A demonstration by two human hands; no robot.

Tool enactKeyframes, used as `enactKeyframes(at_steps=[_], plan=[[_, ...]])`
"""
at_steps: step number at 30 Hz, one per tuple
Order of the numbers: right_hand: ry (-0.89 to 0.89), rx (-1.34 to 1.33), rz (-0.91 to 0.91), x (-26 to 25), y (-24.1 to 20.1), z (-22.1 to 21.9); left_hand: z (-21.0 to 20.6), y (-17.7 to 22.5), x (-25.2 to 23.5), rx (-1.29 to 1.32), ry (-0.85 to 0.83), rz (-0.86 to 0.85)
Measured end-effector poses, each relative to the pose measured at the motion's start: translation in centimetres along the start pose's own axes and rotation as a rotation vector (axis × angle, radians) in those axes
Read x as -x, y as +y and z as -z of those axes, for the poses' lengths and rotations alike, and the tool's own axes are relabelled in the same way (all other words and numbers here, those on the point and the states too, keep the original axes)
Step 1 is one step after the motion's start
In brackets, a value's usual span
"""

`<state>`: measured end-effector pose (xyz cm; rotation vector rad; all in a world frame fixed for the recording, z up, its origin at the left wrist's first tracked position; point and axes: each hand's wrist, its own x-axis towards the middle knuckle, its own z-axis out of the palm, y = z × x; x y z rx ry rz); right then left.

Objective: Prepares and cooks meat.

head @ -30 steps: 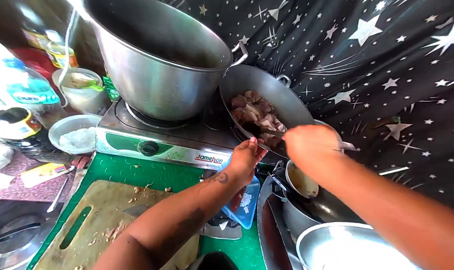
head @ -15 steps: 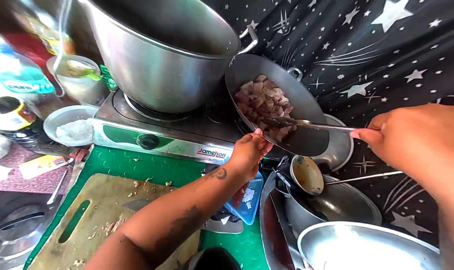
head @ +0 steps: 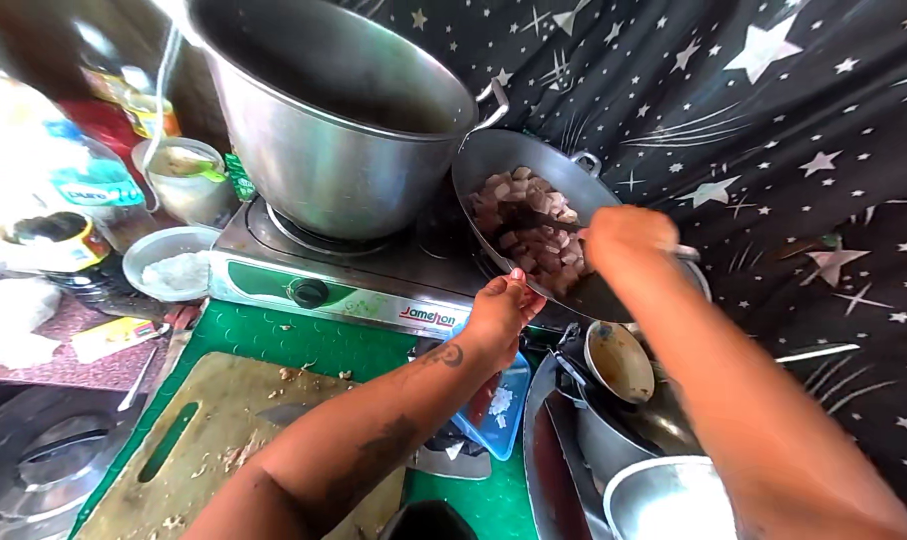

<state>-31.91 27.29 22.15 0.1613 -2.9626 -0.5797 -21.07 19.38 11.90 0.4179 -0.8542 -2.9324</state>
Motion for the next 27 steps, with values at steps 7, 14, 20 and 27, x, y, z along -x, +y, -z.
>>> enactKeyframes(at_steps=[7, 14, 20, 27], plan=[[0.054, 0.181, 0.056, 9.3, 7.6, 4.4, 0.4, -0.3, -0.3, 0.064, -0.041, 0.035], [-0.144, 0.124, -0.006, 0.8, 1.0, -4.9, 0.7, -0.9, -1.0, -0.011, -0.061, -0.025], [-0.026, -0.070, 0.042, -2.4, 12.2, -2.9, 0.6, 0.4, -1.2, -0.091, -0.016, -0.062], [-0.236, -0.162, -0.277, -5.9, 19.7, -2.6, 1.3, 3.5, -2.2, -0.209, 0.063, -0.132]])
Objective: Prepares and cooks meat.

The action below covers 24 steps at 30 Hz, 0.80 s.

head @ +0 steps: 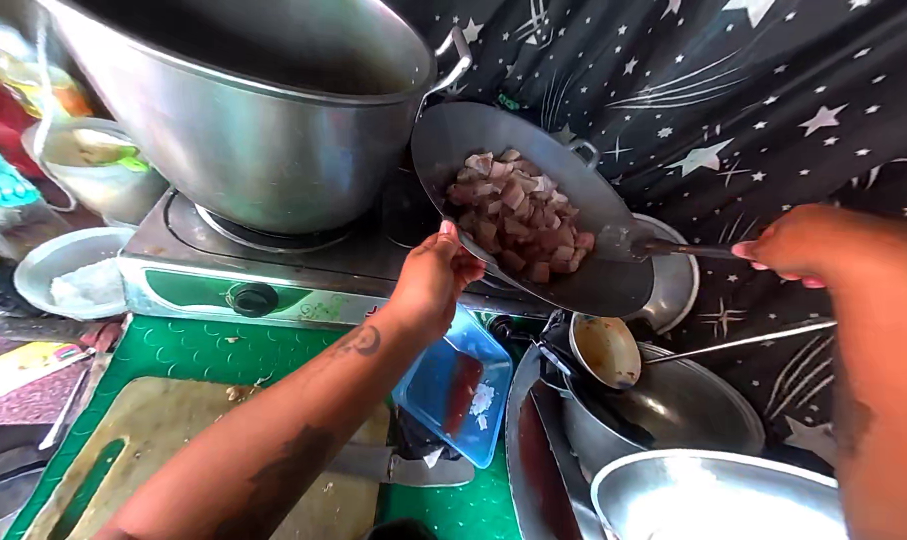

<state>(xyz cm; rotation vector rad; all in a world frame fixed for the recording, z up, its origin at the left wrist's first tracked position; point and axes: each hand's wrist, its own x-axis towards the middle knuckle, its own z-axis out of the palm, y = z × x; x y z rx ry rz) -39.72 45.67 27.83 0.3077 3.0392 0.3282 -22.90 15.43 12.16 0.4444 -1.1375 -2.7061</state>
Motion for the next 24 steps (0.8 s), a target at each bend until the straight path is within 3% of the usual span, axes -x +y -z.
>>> enactKeyframes(at_steps=[5, 8, 10, 18, 24], plan=[[-0.116, -0.283, 0.064, -7.6, -5.3, -7.0, 0.6, 1.8, -1.5, 0.031, 0.037, 0.028], [-0.051, -0.334, 0.159, -7.8, -9.8, -8.9, 0.9, 1.7, -1.9, -0.005, 0.013, 0.016], [0.013, -0.208, 0.219, -6.3, -11.2, -8.6, 1.0, 1.6, -2.0, -0.018, 0.016, 0.009], [0.431, 0.305, 0.537, 1.5, -6.8, -6.1, 0.5, 1.4, -1.4, 0.004, 0.038, 0.037], [0.509, 0.495, 0.631, 9.3, -3.9, -4.8, 0.5, 1.4, -0.8, 0.050, 0.036, 0.066]])
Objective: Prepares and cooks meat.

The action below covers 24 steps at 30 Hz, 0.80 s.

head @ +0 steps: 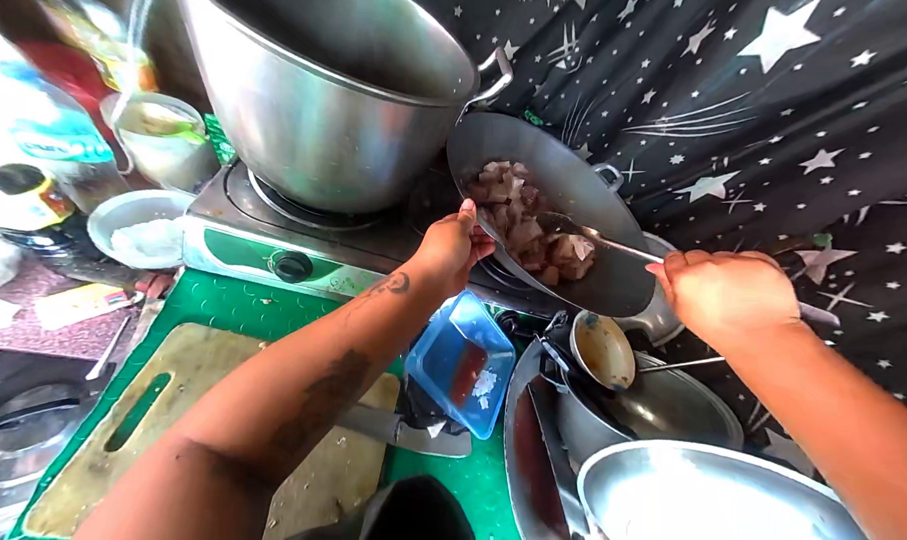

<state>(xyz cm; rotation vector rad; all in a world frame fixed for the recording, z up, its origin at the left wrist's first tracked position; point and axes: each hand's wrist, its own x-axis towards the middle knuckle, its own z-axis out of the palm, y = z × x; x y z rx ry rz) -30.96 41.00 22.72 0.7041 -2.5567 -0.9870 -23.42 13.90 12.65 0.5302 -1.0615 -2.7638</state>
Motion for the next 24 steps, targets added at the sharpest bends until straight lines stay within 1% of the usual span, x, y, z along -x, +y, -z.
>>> enactKeyframes(at_steps=[4, 6, 8, 9, 10, 11, 12, 14, 16, 17, 19, 21, 24], plan=[[-0.037, -0.073, -0.125, 4.2, 0.5, 6.8, -0.1, -0.3, 0.4, 0.025, -0.045, 0.027], [-0.064, -0.092, -0.145, 5.9, 0.4, 8.6, 0.0, -0.8, 0.5, 0.030, -0.068, 0.042], [-0.161, -0.078, -0.161, 6.2, -1.9, 9.3, 0.0, -1.1, 0.4, 0.024, -0.082, 0.045], [-0.248, -0.067, -0.184, 5.4, -4.1, 9.7, -0.1, -1.2, 0.6, 0.024, -0.075, 0.042], [-0.375, -0.078, -0.223, 3.9, -6.5, 10.0, -0.4, -1.1, 0.7, 0.024, -0.059, 0.036], [-0.485, -0.100, -0.264, 2.0, -8.4, 9.4, -0.6, -1.1, 0.7, 0.029, -0.039, 0.030], [-0.549, -0.122, -0.296, 0.1, -9.6, 8.1, -0.8, -1.1, 0.7, 0.040, -0.026, 0.027], [-0.537, -0.188, -0.342, -3.4, -10.0, 3.9, -1.0, -1.1, 0.6, 0.045, -0.006, 0.019], [-0.438, -0.242, -0.370, -5.5, -8.6, -0.8, -1.1, -1.5, 0.6, 0.037, 0.010, 0.018], [-0.390, -0.269, -0.384, -5.9, -7.5, -1.7, -1.1, -1.7, 0.6, 0.036, 0.019, 0.015], [-0.334, -0.311, -0.412, -5.6, -4.6, -0.6, -1.0, -2.0, 0.2, 0.023, 0.026, -0.004], [-0.309, -0.307, -0.422, -3.9, -0.5, 0.9, -0.7, -2.5, 0.0, 0.002, 0.013, -0.034], [-0.372, -0.314, -0.482, -3.1, 6.5, -0.1, -0.5, -2.4, 0.0, -0.016, 0.016, -0.041]])
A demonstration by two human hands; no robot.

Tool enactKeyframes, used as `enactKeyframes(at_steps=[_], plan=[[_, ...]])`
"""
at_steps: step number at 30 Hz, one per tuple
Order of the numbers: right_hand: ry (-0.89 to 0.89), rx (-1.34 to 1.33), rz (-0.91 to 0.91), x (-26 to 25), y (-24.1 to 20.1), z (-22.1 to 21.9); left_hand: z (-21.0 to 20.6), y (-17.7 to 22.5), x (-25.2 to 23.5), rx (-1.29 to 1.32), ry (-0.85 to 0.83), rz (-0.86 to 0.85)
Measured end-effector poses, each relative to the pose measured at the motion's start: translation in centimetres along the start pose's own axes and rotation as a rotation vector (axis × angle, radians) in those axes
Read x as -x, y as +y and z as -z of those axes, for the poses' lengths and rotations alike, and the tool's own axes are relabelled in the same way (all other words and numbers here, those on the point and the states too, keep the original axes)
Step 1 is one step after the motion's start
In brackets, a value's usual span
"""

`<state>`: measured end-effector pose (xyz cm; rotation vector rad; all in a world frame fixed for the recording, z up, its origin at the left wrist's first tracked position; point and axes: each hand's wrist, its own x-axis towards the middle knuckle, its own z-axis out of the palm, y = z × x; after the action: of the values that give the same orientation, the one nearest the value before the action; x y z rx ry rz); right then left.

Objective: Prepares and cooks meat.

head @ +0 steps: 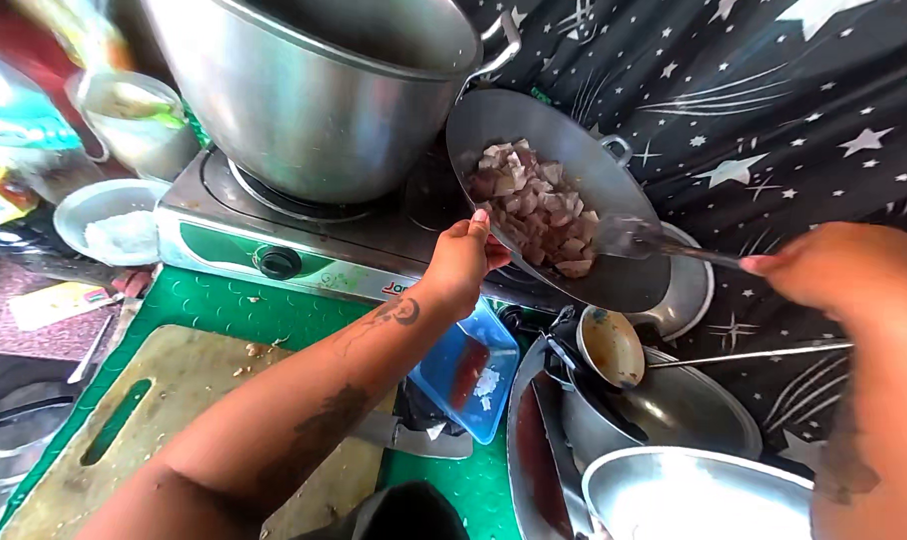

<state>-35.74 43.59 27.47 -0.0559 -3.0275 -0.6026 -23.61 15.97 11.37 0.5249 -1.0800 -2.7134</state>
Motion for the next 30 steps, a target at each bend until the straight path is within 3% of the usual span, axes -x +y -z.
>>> enactKeyframes(at_steps=[3, 6, 8, 11, 15, 18, 22, 25, 30], plan=[[-0.178, -0.042, -0.134, -3.4, 1.0, -0.3, -0.2, 0.1, 0.0, 0.042, 0.027, 0.005], [-0.291, -0.266, -0.162, -8.6, -0.5, -4.7, -0.3, 0.3, 0.3, 0.057, 0.036, 0.010], [-0.282, -0.449, -0.116, -10.9, -3.0, -7.7, -0.3, 0.6, 0.7, 0.031, 0.018, 0.007], [-0.163, -0.459, -0.022, -11.6, -7.6, -8.9, 0.3, 0.5, 0.8, -0.024, -0.021, -0.010], [0.051, -0.155, 0.095, -8.5, -10.1, -7.1, 0.3, -0.1, 0.8, -0.021, -0.032, 0.007], [0.206, 0.083, 0.235, -4.9, -9.2, -5.5, 0.0, -0.3, 0.9, 0.023, -0.026, 0.012], [0.281, 0.276, 0.378, 1.3, -7.7, -4.5, -0.3, -0.6, 0.1, 0.139, 0.006, 0.032], [0.324, 0.344, 0.423, 4.8, -5.7, -3.8, 0.1, -0.2, 0.3, 0.148, -0.016, 0.045], [0.408, 0.242, 0.421, 9.5, -1.0, 1.4, 0.2, 0.7, 0.4, 0.152, -0.036, 0.071]])
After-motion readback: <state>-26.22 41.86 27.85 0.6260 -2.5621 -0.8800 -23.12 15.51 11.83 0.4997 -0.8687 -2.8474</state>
